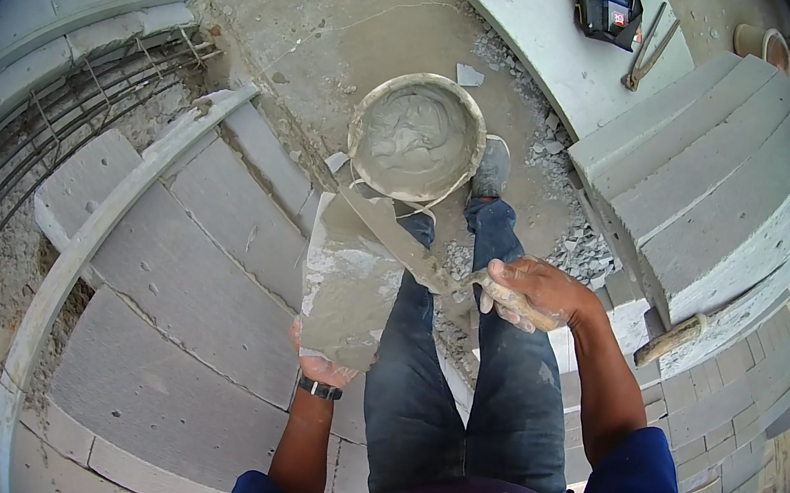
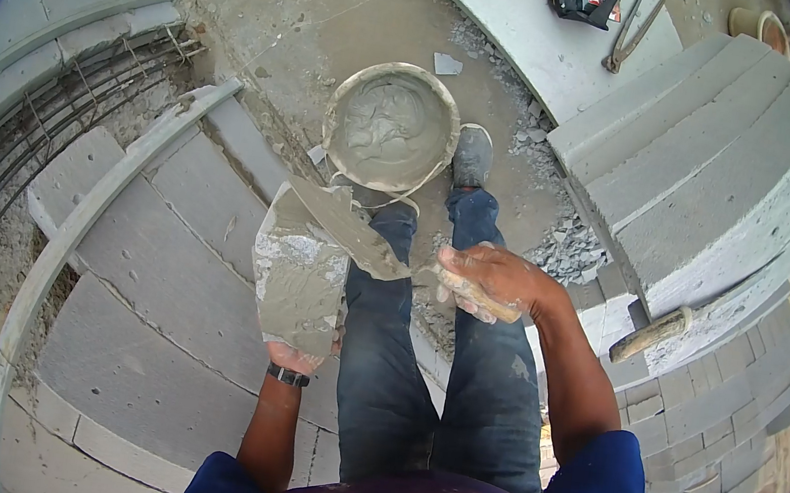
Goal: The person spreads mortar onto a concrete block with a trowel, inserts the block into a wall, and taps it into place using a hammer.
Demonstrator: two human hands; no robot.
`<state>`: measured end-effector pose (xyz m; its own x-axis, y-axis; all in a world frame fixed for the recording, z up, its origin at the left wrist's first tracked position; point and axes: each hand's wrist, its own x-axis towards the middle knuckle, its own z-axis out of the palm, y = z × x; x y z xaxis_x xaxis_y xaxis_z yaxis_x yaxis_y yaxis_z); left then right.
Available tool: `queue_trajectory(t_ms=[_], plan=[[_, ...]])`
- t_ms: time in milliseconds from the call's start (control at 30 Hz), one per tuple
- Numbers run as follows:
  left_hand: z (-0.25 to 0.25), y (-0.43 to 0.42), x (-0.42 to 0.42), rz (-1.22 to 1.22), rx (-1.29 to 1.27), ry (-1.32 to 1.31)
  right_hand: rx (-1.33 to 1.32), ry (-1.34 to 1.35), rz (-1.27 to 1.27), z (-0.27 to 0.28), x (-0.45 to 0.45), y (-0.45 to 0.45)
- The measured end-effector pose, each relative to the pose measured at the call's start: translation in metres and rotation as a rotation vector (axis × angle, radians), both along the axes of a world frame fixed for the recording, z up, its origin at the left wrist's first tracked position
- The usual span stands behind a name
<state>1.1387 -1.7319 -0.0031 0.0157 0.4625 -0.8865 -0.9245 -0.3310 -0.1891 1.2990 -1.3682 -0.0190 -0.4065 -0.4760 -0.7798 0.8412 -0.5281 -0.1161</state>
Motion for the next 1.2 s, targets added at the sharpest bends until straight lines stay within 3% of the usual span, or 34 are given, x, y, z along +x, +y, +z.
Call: queue_trajectory(t_ms=[133, 200, 333, 500, 733, 1033, 1200], plan=[[0.007, 0.008, -0.020, -0.004, -0.259, 0.097, 0.190, -0.147, 0.181, 0.013, 0.044, 0.011], [0.002, -0.006, -0.031, -0.048, -0.219, 0.123, 0.352, -0.199, 0.217, 0.014, 0.052, 0.006], [0.008, 0.004, -0.043, -0.124, -0.294, 0.170, 0.205, -0.179, -0.024, -0.007, 0.024, 0.005], [0.008, -0.009, -0.038, -0.217, -0.246, 0.200, -0.012, -0.135, 0.103, -0.023, -0.029, 0.029], [0.007, -0.008, -0.031, -0.290, -0.236, 0.204, -0.158, -0.069, 0.171, -0.022, -0.014, 0.038], [0.004, -0.019, -0.026, -0.324, -0.232, 0.223, -0.014, -0.055, 0.277, 0.025, -0.033, 0.041], [0.008, -0.008, -0.027, -0.293, -0.247, 0.205, 0.142, 0.147, 0.222, 0.057, -0.003, 0.027]])
